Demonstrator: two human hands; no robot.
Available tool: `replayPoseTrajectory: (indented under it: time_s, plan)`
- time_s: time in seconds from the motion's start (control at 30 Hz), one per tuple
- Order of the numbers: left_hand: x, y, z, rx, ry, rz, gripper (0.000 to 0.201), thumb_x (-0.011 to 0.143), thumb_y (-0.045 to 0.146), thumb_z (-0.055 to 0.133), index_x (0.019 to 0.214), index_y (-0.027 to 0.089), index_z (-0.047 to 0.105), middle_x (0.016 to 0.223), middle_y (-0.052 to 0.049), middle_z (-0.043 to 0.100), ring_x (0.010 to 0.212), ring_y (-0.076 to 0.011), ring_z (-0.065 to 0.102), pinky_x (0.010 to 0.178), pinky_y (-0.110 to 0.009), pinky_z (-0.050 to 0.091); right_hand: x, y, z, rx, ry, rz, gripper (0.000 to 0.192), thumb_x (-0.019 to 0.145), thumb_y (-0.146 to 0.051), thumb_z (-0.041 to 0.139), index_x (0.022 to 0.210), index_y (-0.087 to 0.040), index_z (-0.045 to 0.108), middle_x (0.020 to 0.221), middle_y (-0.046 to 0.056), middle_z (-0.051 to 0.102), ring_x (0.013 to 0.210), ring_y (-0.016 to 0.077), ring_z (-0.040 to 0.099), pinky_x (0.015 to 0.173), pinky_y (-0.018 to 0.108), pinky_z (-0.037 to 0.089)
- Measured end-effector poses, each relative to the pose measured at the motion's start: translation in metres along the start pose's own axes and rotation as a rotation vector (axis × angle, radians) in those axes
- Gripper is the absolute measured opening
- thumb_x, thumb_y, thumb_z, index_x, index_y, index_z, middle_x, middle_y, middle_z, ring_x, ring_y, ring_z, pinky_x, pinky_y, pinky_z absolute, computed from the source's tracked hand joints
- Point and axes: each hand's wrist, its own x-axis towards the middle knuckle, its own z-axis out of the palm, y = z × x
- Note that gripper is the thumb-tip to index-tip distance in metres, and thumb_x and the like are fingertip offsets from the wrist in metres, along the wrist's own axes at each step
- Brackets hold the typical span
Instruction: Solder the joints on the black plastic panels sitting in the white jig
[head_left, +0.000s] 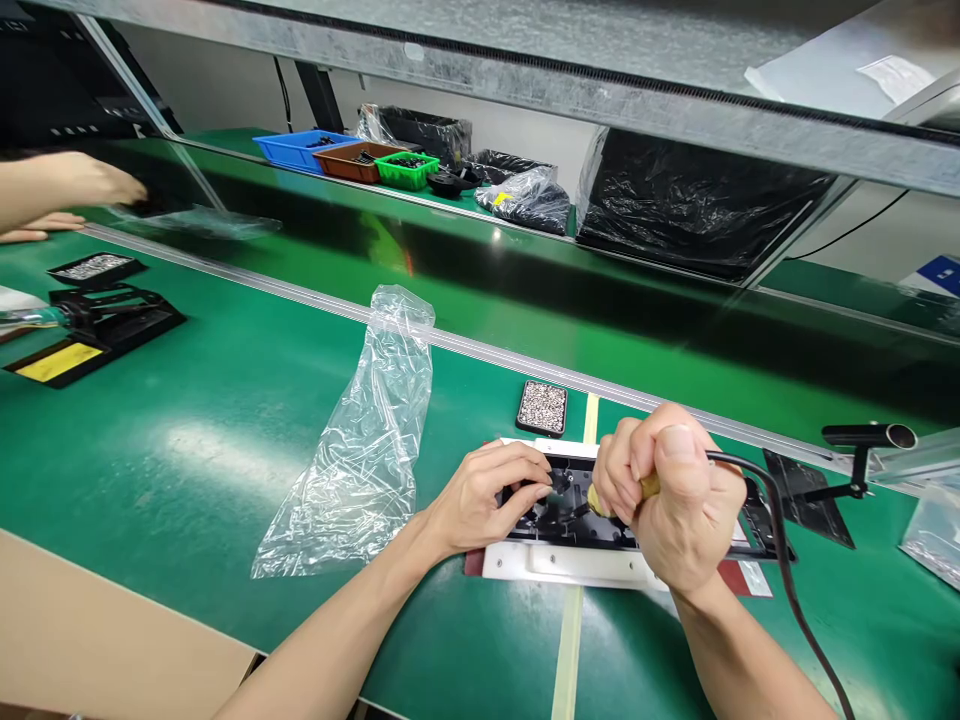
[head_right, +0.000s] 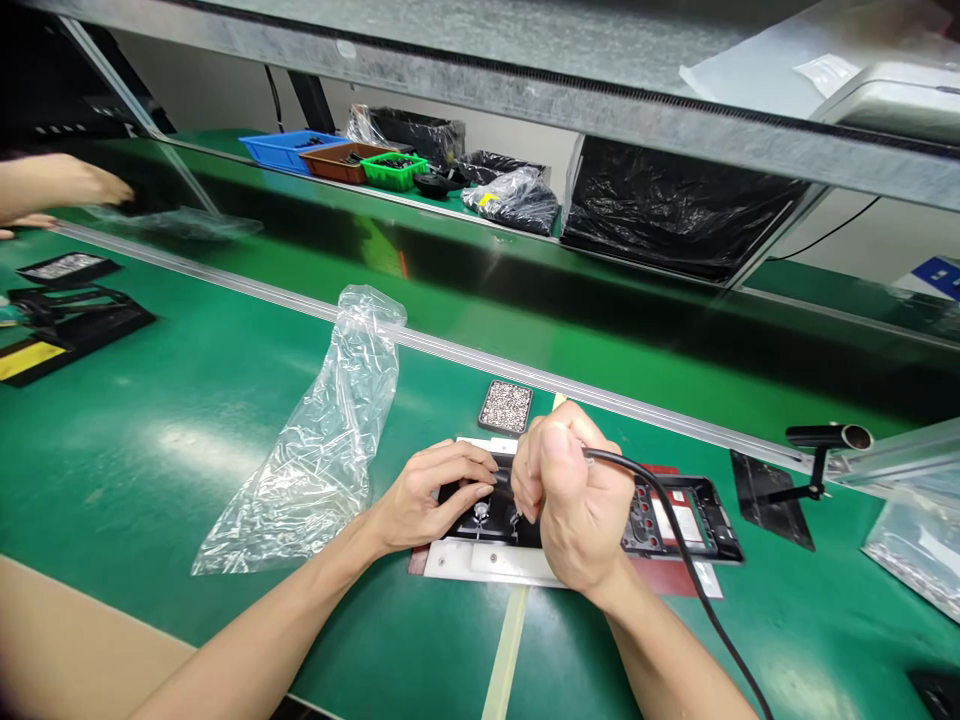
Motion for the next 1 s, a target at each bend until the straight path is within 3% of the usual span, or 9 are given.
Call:
replayPoseTrajectory:
  time_s: [1.0]
  plan:
    - [0.0017, 0.0011, 0.0012, 0.012, 0.002, 0.007, 0.007, 0.101, 0.018, 0.061, 0.101, 0.017, 0.068, 0.104, -0.005, 0.073, 0.098, -0.0168, 0.069, 0.085, -0.033, 0.046, 0.0005, -0.0022, 0.0001, 0.009, 0.015, 0.0, 0.037, 0.103, -0.033, 0.051, 0.07, -0.02, 0.047, 0.053, -0.005, 0.043, 0.041, 0.0074, 0.04, 0.039, 0.021, 0.033]
